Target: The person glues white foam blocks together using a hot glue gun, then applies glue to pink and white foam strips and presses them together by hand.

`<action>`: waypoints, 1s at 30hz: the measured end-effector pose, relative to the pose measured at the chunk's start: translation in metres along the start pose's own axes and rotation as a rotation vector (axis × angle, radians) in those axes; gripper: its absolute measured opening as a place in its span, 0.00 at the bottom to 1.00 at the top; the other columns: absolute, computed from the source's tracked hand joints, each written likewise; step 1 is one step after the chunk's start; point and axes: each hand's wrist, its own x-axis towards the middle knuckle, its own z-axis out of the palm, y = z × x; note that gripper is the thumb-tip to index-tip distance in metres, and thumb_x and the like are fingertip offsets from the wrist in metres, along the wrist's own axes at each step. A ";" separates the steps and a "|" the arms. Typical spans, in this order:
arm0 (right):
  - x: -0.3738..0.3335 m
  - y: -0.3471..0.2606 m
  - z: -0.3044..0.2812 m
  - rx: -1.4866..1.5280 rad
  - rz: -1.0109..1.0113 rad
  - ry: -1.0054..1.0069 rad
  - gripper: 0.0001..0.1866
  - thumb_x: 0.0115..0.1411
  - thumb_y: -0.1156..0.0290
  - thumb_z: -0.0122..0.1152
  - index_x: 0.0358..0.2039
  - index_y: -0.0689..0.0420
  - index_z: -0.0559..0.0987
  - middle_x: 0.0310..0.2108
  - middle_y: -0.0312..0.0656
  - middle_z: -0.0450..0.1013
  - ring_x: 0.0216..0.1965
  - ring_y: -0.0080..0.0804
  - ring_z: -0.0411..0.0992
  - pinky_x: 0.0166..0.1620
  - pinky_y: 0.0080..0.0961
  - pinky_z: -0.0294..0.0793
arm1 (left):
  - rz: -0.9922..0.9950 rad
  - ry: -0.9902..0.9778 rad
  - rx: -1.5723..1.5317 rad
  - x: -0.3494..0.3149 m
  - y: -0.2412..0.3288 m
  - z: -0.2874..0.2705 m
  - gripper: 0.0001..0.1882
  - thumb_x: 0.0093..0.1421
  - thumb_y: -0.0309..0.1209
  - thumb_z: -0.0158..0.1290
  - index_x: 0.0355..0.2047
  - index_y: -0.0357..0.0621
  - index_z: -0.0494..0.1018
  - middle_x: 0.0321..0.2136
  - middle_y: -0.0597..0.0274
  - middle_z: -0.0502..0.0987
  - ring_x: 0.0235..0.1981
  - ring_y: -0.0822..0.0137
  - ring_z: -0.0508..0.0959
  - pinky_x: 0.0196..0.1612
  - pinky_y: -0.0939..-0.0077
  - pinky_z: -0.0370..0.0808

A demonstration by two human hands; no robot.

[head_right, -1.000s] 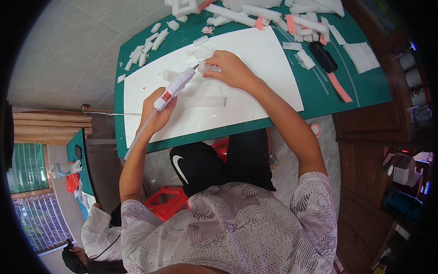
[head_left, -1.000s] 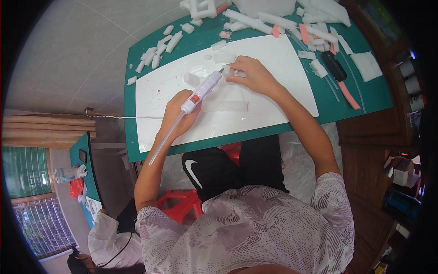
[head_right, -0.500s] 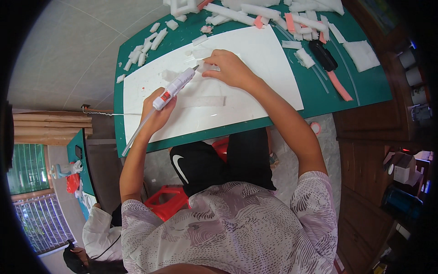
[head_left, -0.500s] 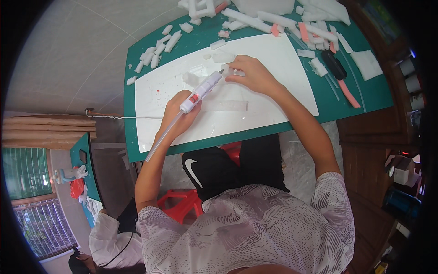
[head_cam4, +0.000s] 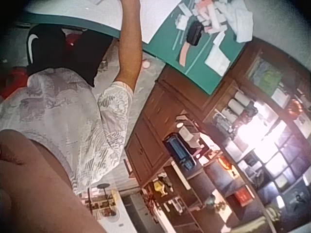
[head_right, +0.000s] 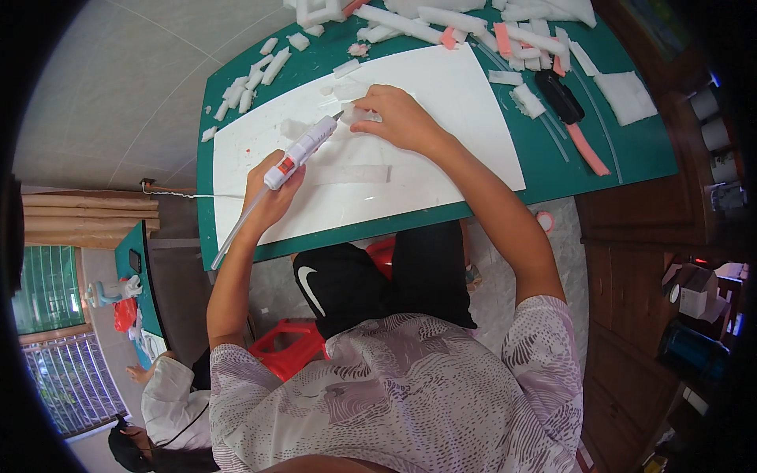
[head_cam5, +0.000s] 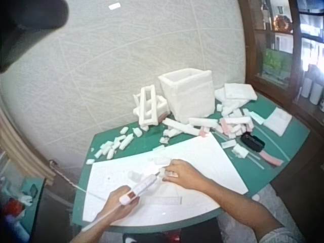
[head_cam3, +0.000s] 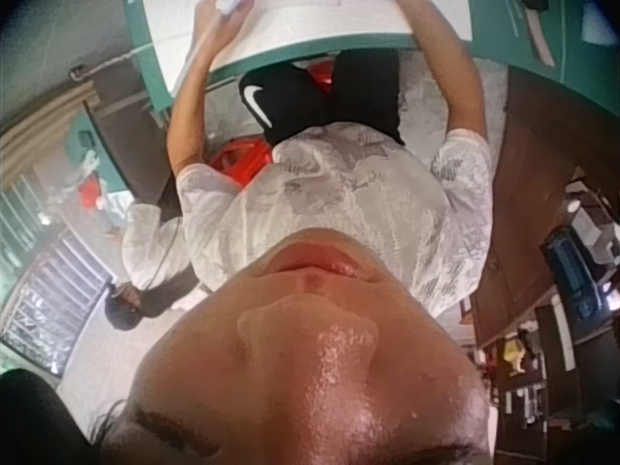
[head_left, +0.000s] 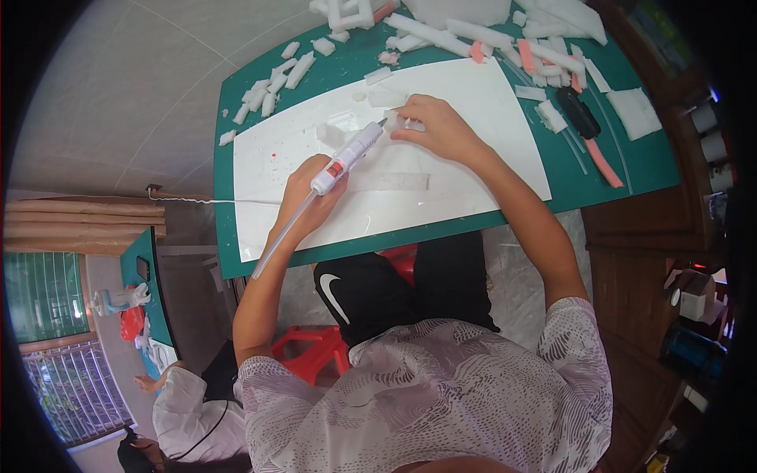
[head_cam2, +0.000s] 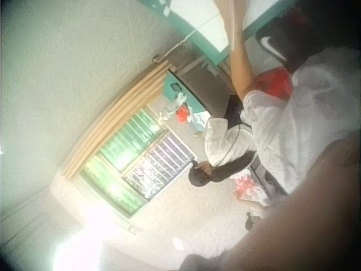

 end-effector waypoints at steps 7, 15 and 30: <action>0.001 -0.001 0.002 0.012 0.010 -0.004 0.20 0.57 0.59 0.70 0.43 0.61 0.83 0.38 0.46 0.75 0.40 0.42 0.74 0.44 0.32 0.73 | 0.004 0.058 -0.016 -0.011 -0.004 -0.011 0.08 0.58 0.28 0.59 0.36 0.36 0.77 0.31 0.48 0.78 0.30 0.51 0.78 0.36 0.64 0.74; 0.001 -0.008 -0.005 -0.049 0.088 -0.068 0.22 0.57 0.57 0.69 0.46 0.60 0.83 0.40 0.46 0.76 0.42 0.41 0.74 0.47 0.31 0.73 | -0.208 0.200 -0.293 -0.044 -0.027 -0.037 0.12 0.63 0.30 0.58 0.44 0.37 0.80 0.29 0.64 0.80 0.30 0.77 0.75 0.34 0.79 0.72; 0.001 -0.009 -0.002 -0.033 0.086 -0.034 0.20 0.56 0.61 0.71 0.43 0.62 0.82 0.38 0.46 0.75 0.39 0.40 0.74 0.44 0.29 0.73 | -0.303 0.212 -0.131 -0.043 -0.053 -0.038 0.16 0.61 0.35 0.58 0.39 0.33 0.79 0.25 0.55 0.79 0.26 0.68 0.76 0.30 0.70 0.70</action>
